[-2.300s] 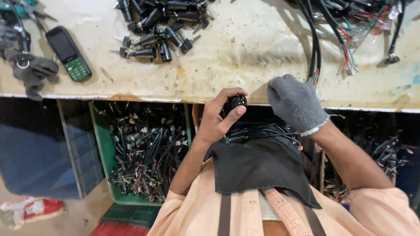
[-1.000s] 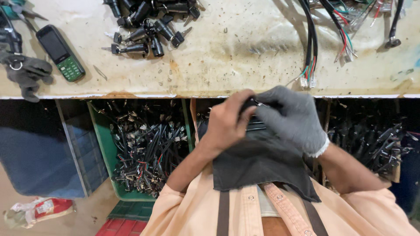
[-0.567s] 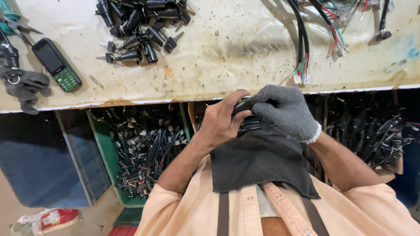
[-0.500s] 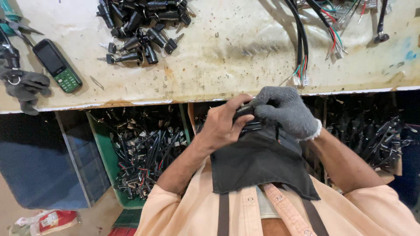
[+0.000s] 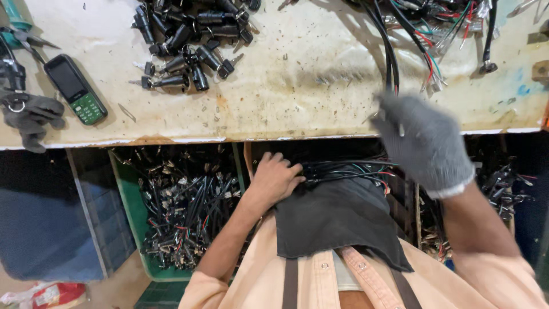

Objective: The person repeatedly picks small black cylindrical components and wire harnesses from a workbench, aligns and inserts the components into the harness ends, and places the assembled units on the table. The person also moves piles of components and wires to access items and continues the cycle throughout the clip.

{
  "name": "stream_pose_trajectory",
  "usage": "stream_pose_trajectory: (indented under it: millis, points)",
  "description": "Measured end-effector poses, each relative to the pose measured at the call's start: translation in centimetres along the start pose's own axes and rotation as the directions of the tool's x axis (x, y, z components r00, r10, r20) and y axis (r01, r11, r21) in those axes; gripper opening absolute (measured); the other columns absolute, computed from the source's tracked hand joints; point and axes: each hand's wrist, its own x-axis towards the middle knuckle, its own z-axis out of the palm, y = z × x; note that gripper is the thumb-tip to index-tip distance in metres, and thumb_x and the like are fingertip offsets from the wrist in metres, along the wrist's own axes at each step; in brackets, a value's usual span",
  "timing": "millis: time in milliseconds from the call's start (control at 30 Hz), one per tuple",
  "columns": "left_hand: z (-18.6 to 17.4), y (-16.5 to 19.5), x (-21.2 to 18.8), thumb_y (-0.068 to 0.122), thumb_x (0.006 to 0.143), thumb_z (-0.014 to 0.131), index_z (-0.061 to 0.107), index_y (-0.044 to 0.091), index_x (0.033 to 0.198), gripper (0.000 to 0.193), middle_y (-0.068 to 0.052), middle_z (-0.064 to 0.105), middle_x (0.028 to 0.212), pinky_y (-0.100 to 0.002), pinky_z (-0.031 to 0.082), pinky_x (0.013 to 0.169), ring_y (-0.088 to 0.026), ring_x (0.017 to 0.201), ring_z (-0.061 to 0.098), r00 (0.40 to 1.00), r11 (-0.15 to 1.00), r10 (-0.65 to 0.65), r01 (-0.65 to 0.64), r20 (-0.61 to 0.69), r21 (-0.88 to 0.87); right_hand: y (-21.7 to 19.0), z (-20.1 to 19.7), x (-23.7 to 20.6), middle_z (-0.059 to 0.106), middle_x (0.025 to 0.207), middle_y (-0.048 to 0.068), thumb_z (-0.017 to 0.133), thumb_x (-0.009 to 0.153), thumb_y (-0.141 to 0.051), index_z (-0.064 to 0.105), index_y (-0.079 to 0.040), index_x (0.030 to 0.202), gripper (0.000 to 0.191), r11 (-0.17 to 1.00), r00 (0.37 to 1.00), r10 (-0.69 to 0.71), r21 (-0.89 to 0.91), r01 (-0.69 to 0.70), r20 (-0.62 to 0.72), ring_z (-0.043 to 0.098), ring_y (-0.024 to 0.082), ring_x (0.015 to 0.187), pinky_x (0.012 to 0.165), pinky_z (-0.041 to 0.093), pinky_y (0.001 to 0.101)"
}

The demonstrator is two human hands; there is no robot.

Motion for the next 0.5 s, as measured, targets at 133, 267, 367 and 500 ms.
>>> stream_pose_trajectory:
  millis: [133, 267, 367, 500]
  points:
    - [-1.9, 0.3, 0.8, 0.039, 0.086, 0.073, 0.074, 0.015, 0.084, 0.024, -0.008, 0.070, 0.080, -0.046, 0.051, 0.078, -0.029, 0.087, 0.066, 1.000, 1.000, 0.018, -0.018, 0.008, -0.022, 2.2, 2.7, 8.5, 0.064, 0.091, 0.013, 0.075, 0.091, -0.004, 0.065, -0.001, 0.115, 0.026, 0.849, 0.893, -0.412, -0.431, 0.305, -0.179, 0.065, 0.030, 0.076, 0.066, 0.048, 0.0397]
    - [-6.0, -1.2, 2.6, 0.022, 0.095, 0.071, 0.072, 0.008, 0.106, 0.017, -0.009, 0.073, 0.097, -0.045, 0.053, 0.083, -0.030, 0.093, 0.067, 0.917, 0.984, 0.060, -0.120, -0.394, -0.129, 7.6, 7.0, 14.1, 0.063, 0.082, 0.010, 0.071, 0.082, -0.003, 0.067, -0.010, 0.096, 0.016, 0.743, 0.891, -0.431, -0.616, 0.263, -0.140, 0.064, 0.028, 0.073, 0.062, 0.048, 0.0382]
    - [-8.3, -5.3, 4.7, 0.009, 0.098, 0.067, 0.070, 0.005, 0.113, 0.015, -0.014, 0.073, 0.111, -0.046, 0.053, 0.093, -0.033, 0.106, 0.068, 0.697, 0.965, 0.046, 0.155, -0.716, 0.213, 8.2, 5.8, 14.0, 0.064, 0.081, 0.011, 0.064, 0.085, 0.004, 0.067, -0.009, 0.095, 0.017, 0.783, 0.899, -0.413, -0.560, 0.270, -0.145, 0.064, 0.027, 0.075, 0.065, 0.047, 0.0365]
    - [-9.4, -12.7, 9.2, 0.002, 0.100, 0.065, 0.070, 0.012, 0.127, 0.029, -0.022, 0.037, 0.163, -0.057, 0.020, 0.129, -0.039, 0.153, 0.030, 0.694, 0.854, -0.109, 0.431, -0.712, 0.290, 4.0, -0.2, 9.9, 0.068, 0.095, 0.011, 0.060, 0.109, 0.005, 0.067, -0.001, 0.115, 0.011, 0.932, 0.830, -0.361, -0.143, 0.333, -0.425, 0.067, 0.023, 0.080, 0.069, 0.050, 0.0326]
